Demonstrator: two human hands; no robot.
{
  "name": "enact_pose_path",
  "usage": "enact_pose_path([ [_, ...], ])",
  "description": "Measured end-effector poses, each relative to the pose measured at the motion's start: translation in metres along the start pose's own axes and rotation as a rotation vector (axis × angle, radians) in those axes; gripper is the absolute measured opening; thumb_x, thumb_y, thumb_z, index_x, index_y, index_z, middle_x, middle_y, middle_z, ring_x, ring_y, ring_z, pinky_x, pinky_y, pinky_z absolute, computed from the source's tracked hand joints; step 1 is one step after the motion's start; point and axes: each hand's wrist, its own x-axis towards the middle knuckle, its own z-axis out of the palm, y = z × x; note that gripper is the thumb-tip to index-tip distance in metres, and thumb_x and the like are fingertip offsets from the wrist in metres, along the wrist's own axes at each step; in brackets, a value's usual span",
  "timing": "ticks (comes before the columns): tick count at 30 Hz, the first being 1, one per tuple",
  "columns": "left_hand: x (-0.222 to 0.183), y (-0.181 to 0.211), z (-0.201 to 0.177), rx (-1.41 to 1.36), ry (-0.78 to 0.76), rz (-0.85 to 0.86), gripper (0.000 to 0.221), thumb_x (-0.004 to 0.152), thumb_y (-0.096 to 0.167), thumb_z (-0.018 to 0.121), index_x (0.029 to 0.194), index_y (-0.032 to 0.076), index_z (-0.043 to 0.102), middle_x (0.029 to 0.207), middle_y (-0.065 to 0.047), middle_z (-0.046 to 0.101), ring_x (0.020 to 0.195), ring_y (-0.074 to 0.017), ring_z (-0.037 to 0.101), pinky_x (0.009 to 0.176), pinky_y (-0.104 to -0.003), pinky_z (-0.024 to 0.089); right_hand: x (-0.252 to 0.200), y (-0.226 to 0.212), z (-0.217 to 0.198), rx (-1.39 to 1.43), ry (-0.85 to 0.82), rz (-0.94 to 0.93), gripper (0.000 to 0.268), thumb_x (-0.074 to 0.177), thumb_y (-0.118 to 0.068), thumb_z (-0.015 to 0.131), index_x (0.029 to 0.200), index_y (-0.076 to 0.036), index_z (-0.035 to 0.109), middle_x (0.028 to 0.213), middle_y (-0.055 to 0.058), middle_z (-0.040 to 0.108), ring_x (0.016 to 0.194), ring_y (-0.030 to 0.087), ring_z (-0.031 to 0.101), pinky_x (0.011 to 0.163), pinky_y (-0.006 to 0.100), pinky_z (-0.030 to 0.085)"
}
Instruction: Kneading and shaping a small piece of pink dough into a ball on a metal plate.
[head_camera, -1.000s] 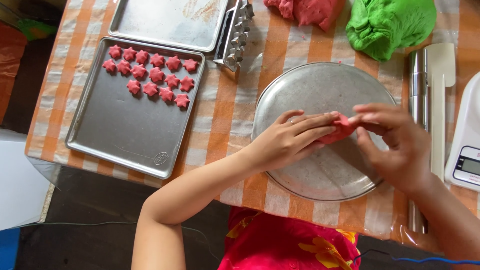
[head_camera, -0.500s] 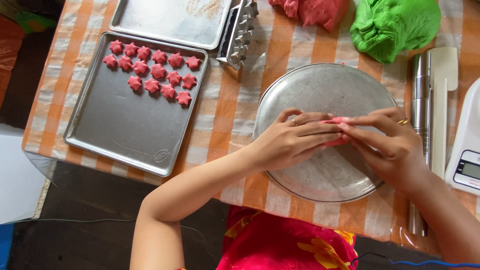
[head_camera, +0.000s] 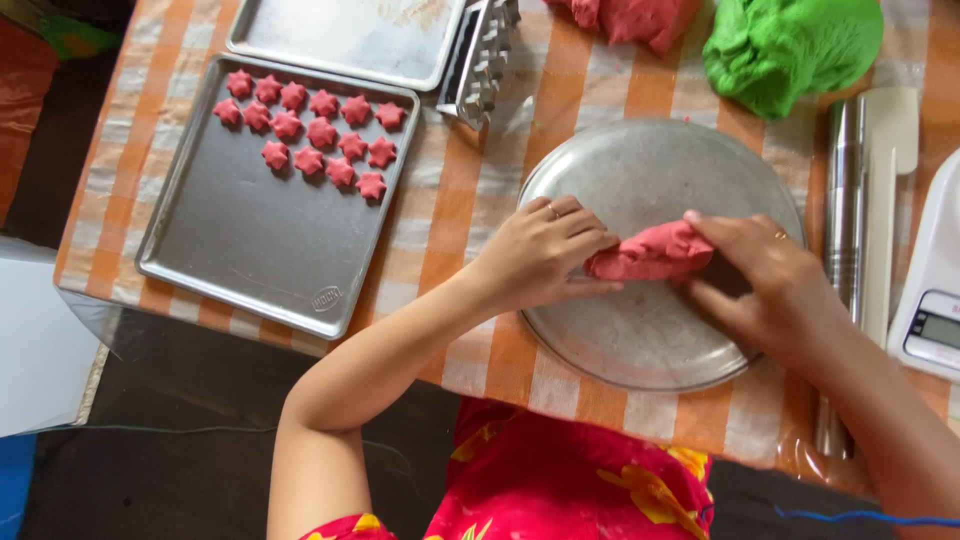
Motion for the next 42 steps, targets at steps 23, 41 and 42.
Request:
enact_pose_path([
  [23, 0.001, 0.027, 0.003, -0.310, 0.253, 0.106, 0.016, 0.099, 0.006, 0.076, 0.108, 0.002, 0.063, 0.106, -0.012, 0.065, 0.089, -0.0235, 0.070, 0.078, -0.034, 0.058, -0.006, -0.025, 0.003, -0.198, 0.215, -0.341, 0.033, 0.096, -0.026, 0.089, 0.113, -0.004, 0.071, 0.107, 0.011, 0.072, 0.087, 0.026, 0.063, 0.089, 0.040, 0.046],
  [41, 0.002, 0.031, 0.006, -0.076, 0.250, 0.141, 0.017, 0.103, 0.019, 0.077, 0.116, 0.011, 0.069, 0.117, 0.004, 0.073, 0.089, -0.0179, 0.065, 0.076, -0.027, 0.051, -0.006, -0.021, 0.012, 0.006, 0.239, -0.271, 0.019, 0.096, -0.006, 0.082, 0.111, -0.003, 0.072, 0.105, 0.009, 0.078, 0.089, 0.025, 0.071, 0.086, 0.038, 0.053],
  [42, 0.003, 0.033, 0.005, -0.080, 0.253, 0.141, 0.017, 0.103, 0.019, 0.077, 0.116, 0.011, 0.069, 0.117, 0.004, 0.073, 0.089, -0.0179, 0.065, 0.076, -0.027, 0.051, -0.006, -0.022, 0.011, 0.003, 0.235, -0.269, 0.019, 0.096, -0.006, 0.082, 0.111, -0.003, 0.072, 0.105, 0.009, 0.078, 0.089, 0.025, 0.071, 0.086, 0.038, 0.053],
])
